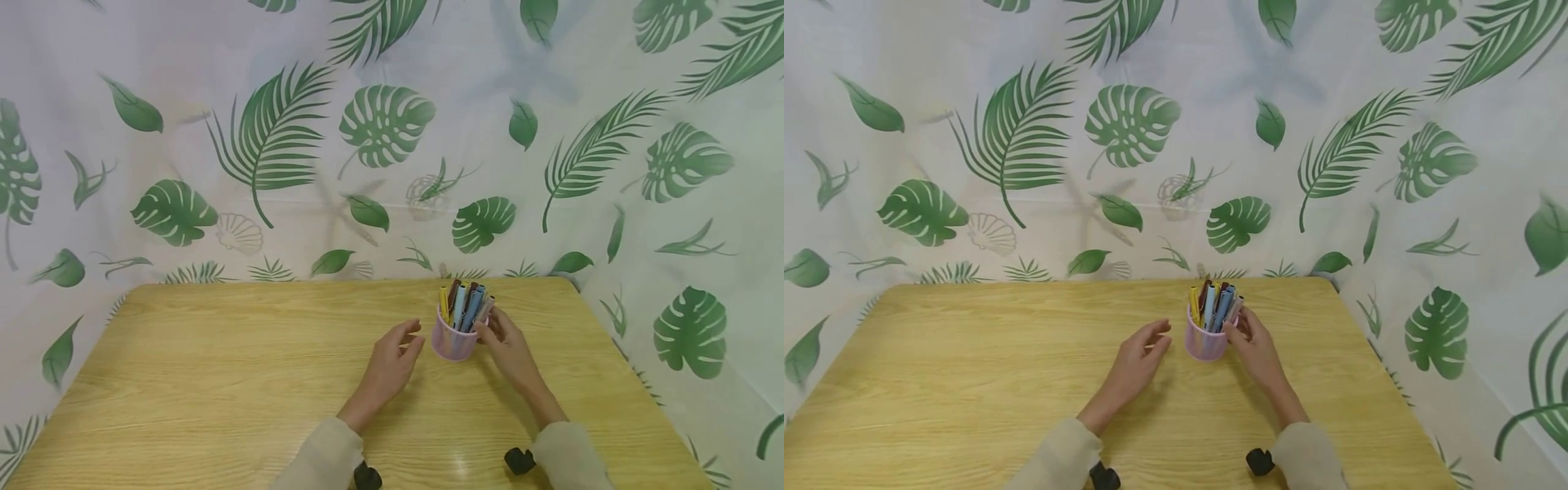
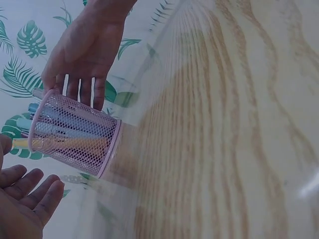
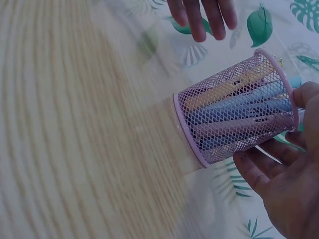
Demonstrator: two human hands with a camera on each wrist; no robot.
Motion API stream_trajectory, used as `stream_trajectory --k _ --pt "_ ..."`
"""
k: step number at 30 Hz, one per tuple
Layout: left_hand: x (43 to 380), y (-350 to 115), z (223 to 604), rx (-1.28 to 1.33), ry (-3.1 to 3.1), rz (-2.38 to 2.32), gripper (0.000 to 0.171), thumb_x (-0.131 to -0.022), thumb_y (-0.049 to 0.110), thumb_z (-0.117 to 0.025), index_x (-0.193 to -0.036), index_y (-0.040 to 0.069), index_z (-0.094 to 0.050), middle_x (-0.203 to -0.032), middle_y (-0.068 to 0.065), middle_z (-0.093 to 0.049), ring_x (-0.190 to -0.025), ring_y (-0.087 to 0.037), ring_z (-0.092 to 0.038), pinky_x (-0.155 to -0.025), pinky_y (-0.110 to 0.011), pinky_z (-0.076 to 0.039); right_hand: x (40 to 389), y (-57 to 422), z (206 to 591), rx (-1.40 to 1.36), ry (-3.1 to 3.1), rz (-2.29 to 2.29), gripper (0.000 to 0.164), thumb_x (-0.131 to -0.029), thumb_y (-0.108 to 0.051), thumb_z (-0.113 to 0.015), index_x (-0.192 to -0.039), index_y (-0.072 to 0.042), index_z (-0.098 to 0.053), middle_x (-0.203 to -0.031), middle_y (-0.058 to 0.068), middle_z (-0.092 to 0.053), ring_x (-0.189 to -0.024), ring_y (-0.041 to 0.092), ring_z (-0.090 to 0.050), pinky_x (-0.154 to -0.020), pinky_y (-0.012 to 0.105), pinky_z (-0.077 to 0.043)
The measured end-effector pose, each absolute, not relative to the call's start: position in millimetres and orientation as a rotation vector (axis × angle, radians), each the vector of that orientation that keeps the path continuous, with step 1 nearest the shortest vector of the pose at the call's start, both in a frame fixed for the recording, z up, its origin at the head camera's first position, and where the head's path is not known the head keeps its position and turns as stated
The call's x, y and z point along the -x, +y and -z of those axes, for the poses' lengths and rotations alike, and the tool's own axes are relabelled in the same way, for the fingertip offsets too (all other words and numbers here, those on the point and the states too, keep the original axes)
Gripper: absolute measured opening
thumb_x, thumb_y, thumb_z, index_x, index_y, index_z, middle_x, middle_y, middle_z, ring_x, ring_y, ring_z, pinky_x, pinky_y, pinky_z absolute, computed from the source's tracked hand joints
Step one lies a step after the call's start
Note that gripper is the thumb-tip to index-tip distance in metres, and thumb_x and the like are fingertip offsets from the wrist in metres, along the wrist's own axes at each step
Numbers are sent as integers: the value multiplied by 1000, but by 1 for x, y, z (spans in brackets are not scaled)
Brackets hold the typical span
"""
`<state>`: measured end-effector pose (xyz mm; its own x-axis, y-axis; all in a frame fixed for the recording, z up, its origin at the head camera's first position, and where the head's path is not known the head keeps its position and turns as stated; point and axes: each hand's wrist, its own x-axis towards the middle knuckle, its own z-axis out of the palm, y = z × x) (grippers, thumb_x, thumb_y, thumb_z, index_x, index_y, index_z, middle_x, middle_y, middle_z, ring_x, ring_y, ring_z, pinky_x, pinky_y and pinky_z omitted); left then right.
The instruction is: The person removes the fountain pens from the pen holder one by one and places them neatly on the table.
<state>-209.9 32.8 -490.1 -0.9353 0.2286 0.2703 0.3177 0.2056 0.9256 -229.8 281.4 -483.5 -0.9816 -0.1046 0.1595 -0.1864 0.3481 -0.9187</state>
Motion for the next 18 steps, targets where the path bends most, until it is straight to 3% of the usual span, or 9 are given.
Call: stream_trajectory --k 6,14,18 --pt "211 33 492 519 -2372 1884 46 -109 20 -54 -146 -8 -50 -143 -22 -58 -126 -35 -61 -101 -48 -55 221 266 482 -337 -2532 -1752 57 -110 -23 -54 -158 2 -34 -151 27 -49 -132 42 -55 -103 46 -55" --pt "213 32 491 486 -2377 1932 52 -109 26 -52 -152 -1 -46 -150 -21 -53 -134 -38 -55 -108 -49 -50 214 249 484 -400 -2561 -1694 56 -109 -23 -57 -156 1 -39 -148 25 -53 -134 40 -54 -108 55 -48" --pt "212 30 492 500 -2347 1966 52 -109 25 -53 -152 -2 -45 -148 -23 -54 -134 -37 -56 -107 -47 -51 212 243 487 -406 -2560 -1672 53 -108 -21 -58 -154 -1 -42 -146 23 -56 -132 38 -57 -106 49 -51"
